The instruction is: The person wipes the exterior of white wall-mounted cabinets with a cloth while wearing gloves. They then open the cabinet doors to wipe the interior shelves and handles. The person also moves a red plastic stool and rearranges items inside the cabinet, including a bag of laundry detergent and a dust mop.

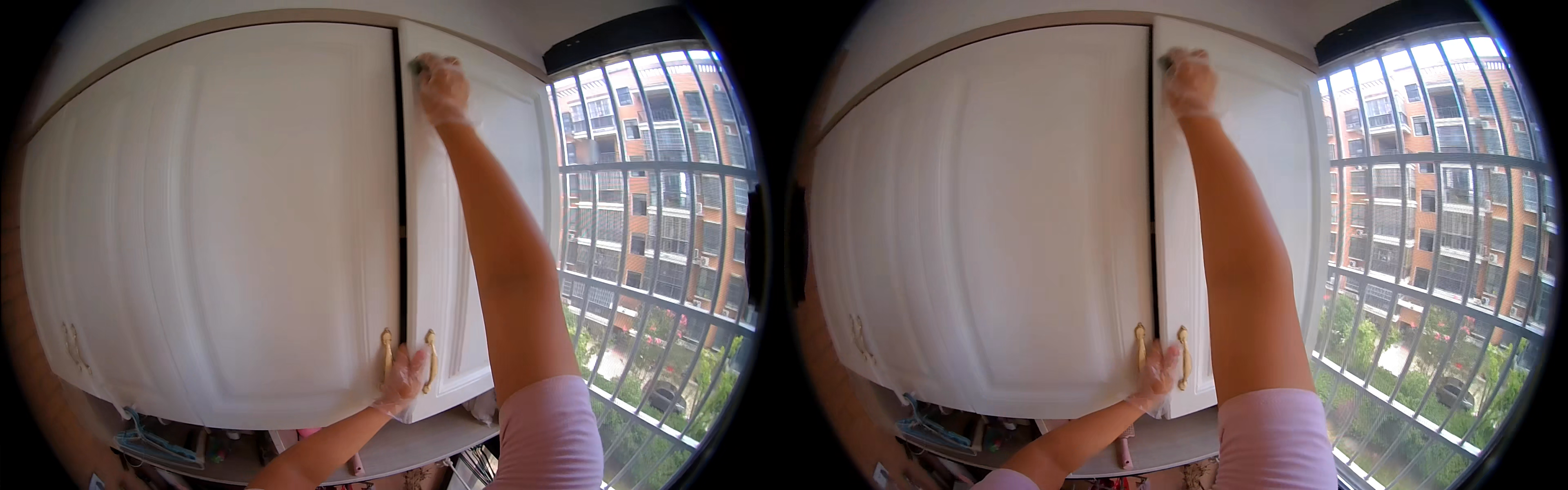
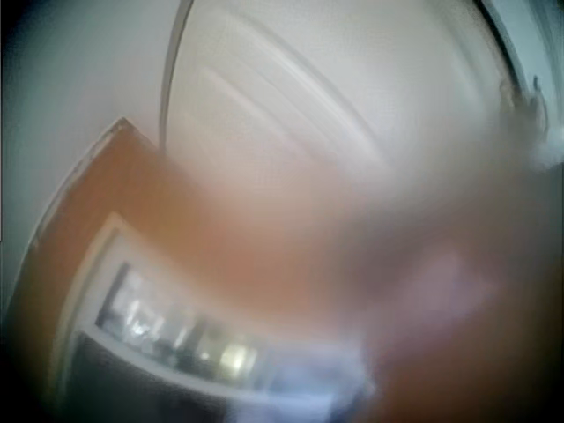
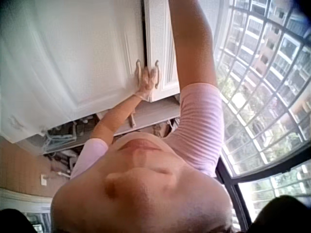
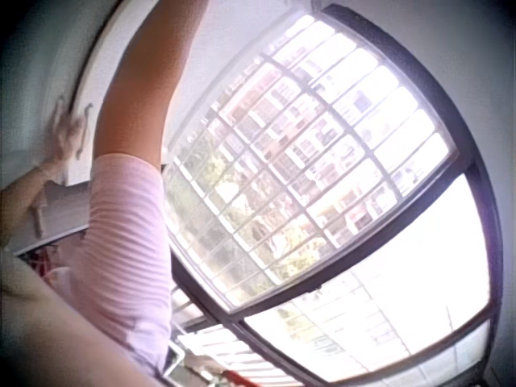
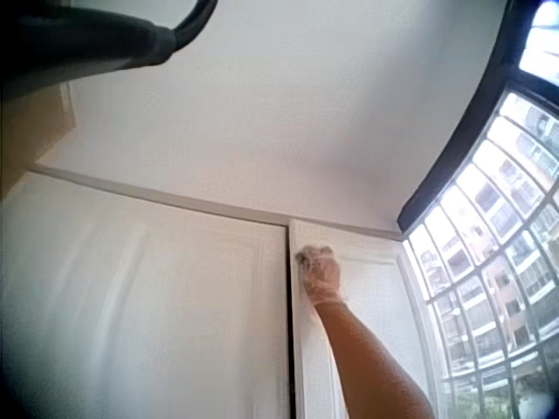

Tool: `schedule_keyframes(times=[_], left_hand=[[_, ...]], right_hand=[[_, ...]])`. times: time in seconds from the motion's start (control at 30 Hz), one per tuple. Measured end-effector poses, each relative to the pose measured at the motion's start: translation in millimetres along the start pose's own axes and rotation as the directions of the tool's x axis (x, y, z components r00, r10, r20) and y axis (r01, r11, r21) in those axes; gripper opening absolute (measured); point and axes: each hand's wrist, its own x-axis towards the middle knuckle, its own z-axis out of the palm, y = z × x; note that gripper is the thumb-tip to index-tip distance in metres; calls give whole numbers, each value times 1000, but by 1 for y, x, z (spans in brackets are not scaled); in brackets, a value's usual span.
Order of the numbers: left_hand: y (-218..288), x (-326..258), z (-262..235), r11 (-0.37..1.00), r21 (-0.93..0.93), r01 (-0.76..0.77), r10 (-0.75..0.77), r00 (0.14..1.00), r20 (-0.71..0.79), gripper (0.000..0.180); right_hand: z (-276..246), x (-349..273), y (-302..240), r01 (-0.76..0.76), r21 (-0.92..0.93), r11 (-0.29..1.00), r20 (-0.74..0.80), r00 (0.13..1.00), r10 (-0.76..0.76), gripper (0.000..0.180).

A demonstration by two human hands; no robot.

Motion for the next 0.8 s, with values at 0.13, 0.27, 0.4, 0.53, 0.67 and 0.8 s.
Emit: schedule_keyframes(times=[0.13, 0.27, 0.4, 0.53, 0.67, 0.8], left_hand=[[40, 0, 5, 981, 192, -22, 18, 1000, 23, 32], [32, -2, 0, 992, 121, 44, -52, 996, 68, 31], [0, 1, -2, 995, -101, -19, 24, 999, 47, 31], [17, -2, 0, 996, -36, 77, -73, 993, 91, 30], [19, -2, -7, 996, 82, 34, -39, 997, 65, 30], [20, -1, 4, 999, 21, -48, 47, 996, 77, 32]], right_hand=[[3, -6, 11, 74, -30, 997, 29, 997, -73, 24], [-42, -54, 12, 190, 73, 979, 163, 966, -199, 21], [-86, -122, -3, 140, 149, 979, 308, 934, -180, 21], [-105, -154, 0, 62, 221, 973, 368, 919, -142, 24], [-77, -106, -42, -134, 312, 941, 319, 947, 29, 26], [-6, -35, -65, 53, 269, 962, 158, 983, -98, 29]])
